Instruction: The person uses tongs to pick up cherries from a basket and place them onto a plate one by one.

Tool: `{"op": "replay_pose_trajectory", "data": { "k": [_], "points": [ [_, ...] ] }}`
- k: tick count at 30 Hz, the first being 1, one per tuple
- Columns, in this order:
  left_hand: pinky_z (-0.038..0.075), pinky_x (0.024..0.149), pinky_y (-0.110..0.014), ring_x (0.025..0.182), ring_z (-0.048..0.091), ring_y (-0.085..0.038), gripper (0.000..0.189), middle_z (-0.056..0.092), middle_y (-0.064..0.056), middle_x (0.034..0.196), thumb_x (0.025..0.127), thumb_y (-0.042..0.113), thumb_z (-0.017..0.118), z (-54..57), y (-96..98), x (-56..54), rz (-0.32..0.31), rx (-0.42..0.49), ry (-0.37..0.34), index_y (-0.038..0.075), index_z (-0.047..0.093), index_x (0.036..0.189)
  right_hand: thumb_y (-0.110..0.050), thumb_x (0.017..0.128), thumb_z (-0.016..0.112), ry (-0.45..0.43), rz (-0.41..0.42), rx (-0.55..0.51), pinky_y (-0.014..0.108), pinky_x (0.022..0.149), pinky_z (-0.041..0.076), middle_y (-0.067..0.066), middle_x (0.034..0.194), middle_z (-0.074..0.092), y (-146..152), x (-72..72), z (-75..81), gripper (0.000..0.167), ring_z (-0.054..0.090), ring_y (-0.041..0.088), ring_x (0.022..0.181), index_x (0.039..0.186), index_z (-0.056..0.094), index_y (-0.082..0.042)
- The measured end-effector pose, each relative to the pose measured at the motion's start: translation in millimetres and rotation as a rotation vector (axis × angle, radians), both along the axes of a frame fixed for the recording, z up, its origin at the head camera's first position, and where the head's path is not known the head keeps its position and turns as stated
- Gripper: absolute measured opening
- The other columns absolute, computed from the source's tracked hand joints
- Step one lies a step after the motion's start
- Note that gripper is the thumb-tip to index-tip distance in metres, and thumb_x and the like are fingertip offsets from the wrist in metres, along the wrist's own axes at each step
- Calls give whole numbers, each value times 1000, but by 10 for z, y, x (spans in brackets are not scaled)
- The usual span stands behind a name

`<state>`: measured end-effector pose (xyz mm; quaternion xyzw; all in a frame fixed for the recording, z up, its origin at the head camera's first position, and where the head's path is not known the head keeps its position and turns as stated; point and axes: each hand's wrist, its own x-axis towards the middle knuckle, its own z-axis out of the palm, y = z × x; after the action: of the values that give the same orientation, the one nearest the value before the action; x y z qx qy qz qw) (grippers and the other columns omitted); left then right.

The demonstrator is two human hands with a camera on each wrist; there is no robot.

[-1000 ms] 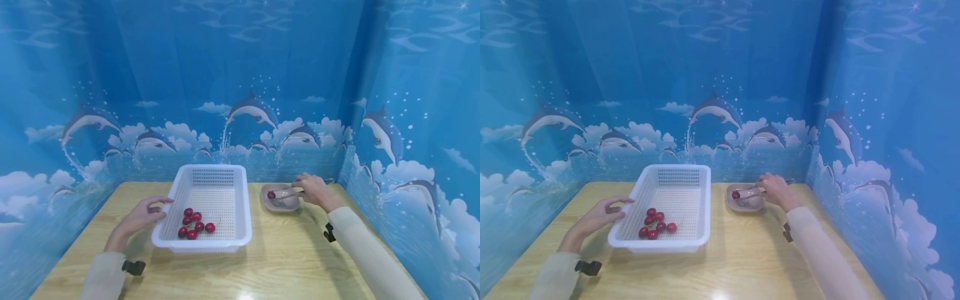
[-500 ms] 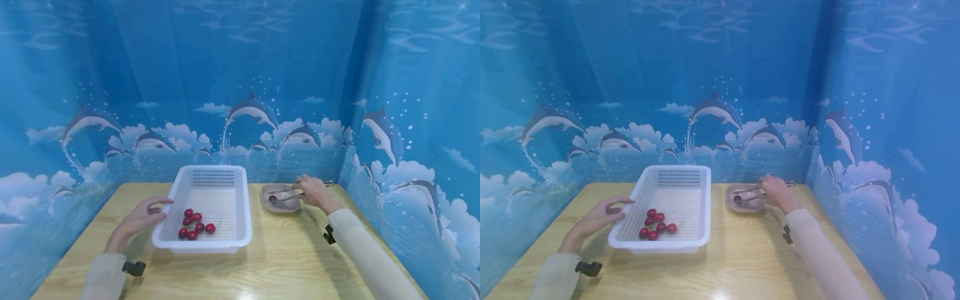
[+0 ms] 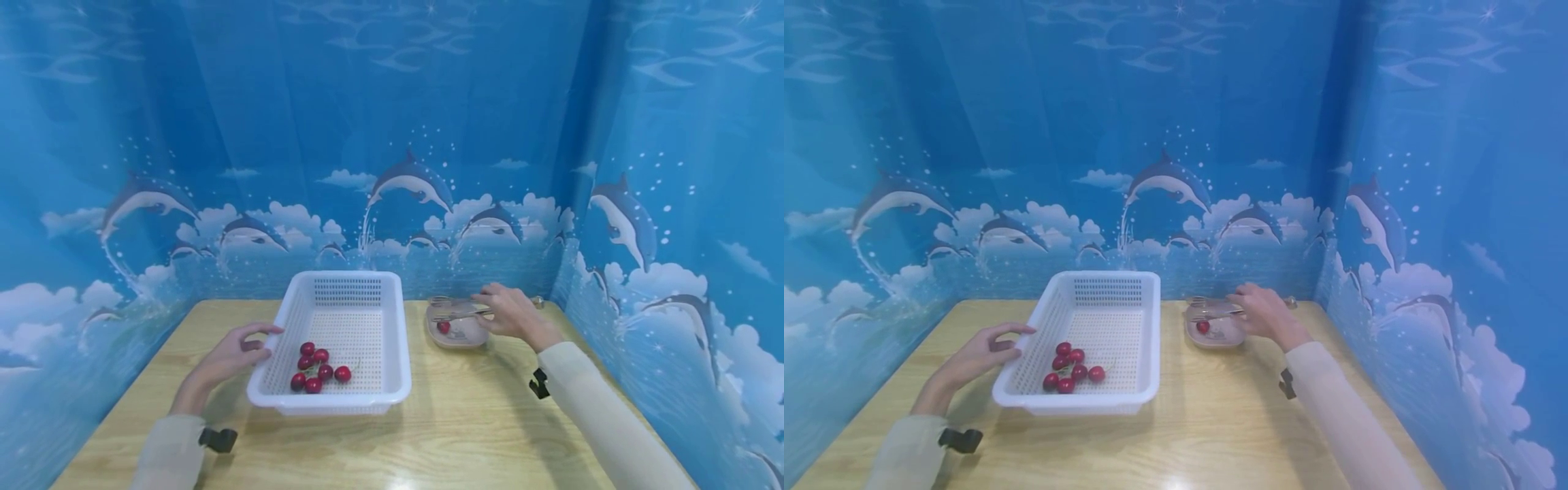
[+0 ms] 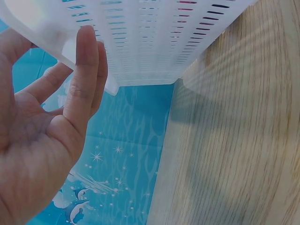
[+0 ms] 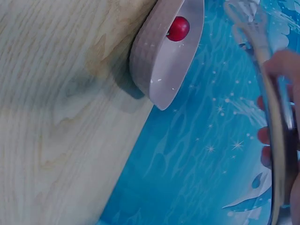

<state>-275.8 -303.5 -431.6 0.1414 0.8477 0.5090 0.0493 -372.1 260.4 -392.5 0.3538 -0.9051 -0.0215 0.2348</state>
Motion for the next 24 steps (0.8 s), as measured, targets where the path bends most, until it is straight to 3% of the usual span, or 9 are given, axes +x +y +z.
{"op": "replay_pose_trajectory", "data": {
  "k": [6, 11, 19, 24],
  "points": [
    [64, 90, -46, 112, 71, -38, 50, 46, -36, 149, 99, 15, 66, -1, -5, 5, -5, 3, 4, 0, 53, 145, -16, 78, 84, 110, 77, -77, 31, 47, 51, 9, 99, 76, -87, 2, 48, 34, 70, 24, 79, 111, 79, -11],
    [64, 90, -47, 113, 71, -39, 51, 48, -36, 148, 99, 16, 66, 2, -6, 5, -1, 4, -4, 1, 52, 145, -19, 77, 87, 113, 76, -79, 25, 46, 45, 4, 95, 76, -211, 48, 163, 35, 66, 21, 78, 110, 78, -15],
    [65, 89, -45, 111, 72, -36, 51, 48, -36, 148, 98, 15, 67, 0, -10, -2, -3, 3, 2, 0, 52, 145, -43, 74, 91, -51, -34, -9, 22, 51, 49, 4, 100, 75, -347, 119, 281, 56, 66, 17, 78, 120, 74, -16],
    [64, 89, -45, 109, 73, -34, 50, 50, -35, 146, 98, 14, 67, 0, -8, -3, 0, -3, 4, 0, 53, 144, -60, 73, 83, -180, -45, 15, 18, 47, 38, 6, 105, 70, -420, 164, 338, 76, 57, 9, 69, 129, 69, -10]
  ]
}}
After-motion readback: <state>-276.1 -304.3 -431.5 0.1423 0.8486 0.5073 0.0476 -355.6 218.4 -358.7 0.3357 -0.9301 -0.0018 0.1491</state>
